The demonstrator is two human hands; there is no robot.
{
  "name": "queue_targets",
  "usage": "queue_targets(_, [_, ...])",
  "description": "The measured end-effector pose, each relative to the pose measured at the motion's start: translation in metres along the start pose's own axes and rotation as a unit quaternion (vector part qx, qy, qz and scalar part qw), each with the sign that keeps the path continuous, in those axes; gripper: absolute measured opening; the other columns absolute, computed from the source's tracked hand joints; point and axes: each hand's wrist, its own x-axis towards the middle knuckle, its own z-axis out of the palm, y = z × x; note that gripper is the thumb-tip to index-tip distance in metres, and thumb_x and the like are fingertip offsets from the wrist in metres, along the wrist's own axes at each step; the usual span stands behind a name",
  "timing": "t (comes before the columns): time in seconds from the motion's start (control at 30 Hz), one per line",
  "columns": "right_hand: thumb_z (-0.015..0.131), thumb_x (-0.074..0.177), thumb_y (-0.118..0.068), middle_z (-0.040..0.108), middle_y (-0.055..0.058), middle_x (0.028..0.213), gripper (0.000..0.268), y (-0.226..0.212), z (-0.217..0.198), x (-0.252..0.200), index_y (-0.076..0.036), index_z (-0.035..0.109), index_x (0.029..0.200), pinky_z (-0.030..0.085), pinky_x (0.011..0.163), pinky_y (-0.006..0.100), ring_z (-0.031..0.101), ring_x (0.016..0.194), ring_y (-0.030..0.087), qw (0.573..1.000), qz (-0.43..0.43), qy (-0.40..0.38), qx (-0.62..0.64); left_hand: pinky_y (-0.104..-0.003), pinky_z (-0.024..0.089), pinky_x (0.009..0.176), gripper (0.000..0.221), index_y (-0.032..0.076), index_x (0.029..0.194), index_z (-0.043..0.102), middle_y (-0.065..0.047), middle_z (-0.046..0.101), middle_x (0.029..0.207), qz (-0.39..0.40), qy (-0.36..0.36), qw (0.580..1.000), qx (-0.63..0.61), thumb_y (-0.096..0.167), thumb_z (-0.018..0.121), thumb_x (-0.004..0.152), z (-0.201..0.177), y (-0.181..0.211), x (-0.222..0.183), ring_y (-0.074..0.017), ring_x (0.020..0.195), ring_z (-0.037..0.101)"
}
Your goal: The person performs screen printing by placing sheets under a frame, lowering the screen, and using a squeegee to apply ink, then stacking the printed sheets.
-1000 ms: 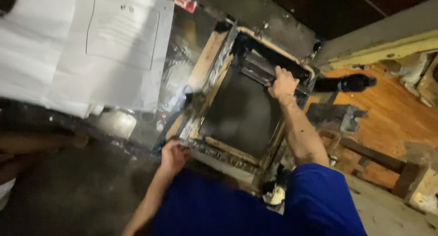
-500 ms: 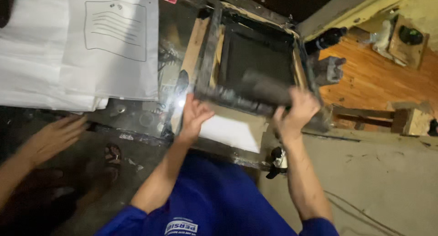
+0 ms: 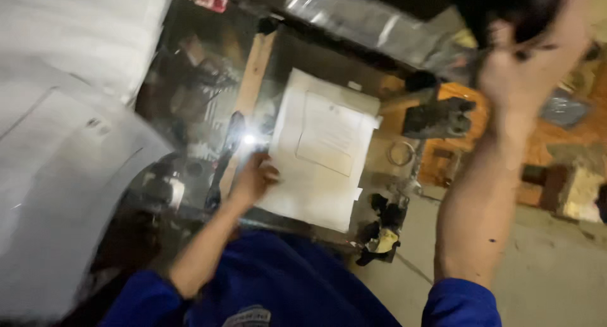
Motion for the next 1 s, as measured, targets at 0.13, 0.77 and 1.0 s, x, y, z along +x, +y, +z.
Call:
queue_targets(0.13, [0.084, 0.122, -0.048, 0.089, 0.006, 0.120, 0.036, 0.109, 0.025, -0.029, -0.012, 0.085, 0.128, 0.060, 0.085, 0.036, 0.085, 0.110, 0.022, 0.960, 0.265, -0.034, -0.077, -0.038, 0.051, 0.120, 0.062, 0.007, 0.127, 0.081, -0.020, 0.065, 0.147, 0.028, -0.073, 0.995, 0.056, -0.018, 0.064, 0.072, -0.109, -0.131, -0.004, -0.0314, 0.148, 0.056])
queue_targets(0.77, [0.085, 0.071, -0.023, 0.068, -0.002, 0.119, 0.060, -0.055, 0.162, -0.340, -0.029, 0.072, 0.129, 0.040, 0.106, 0.051, 0.066, 0.110, 0.021, 0.952, 0.118, -0.217, -0.180, -0.058, 0.038, 0.130, 0.140, 0.007, 0.169, 0.037, -0.021, 0.050, 0.167, -0.316, 0.002, 0.939, -0.133, 0.050, 0.111, 0.058, -0.031, 0.061, -0.059, -0.0383, 0.158, 0.043])
queue_targets(1.0, [0.087, 0.084, -0.030, 0.060, 0.001, 0.127, 0.059, 0.135, 0.334, -0.238, -0.029, 0.059, 0.136, 0.044, 0.103, 0.059, 0.060, 0.121, 0.024, 0.914, 0.161, -0.277, -0.249, -0.056, 0.047, 0.122, 0.094, -0.004, 0.140, 0.069, -0.027, 0.074, 0.139, -0.233, 0.037, 0.959, -0.159, 0.019, 0.112, 0.059, -0.004, -0.031, -0.070, -0.0401, 0.139, 0.063])
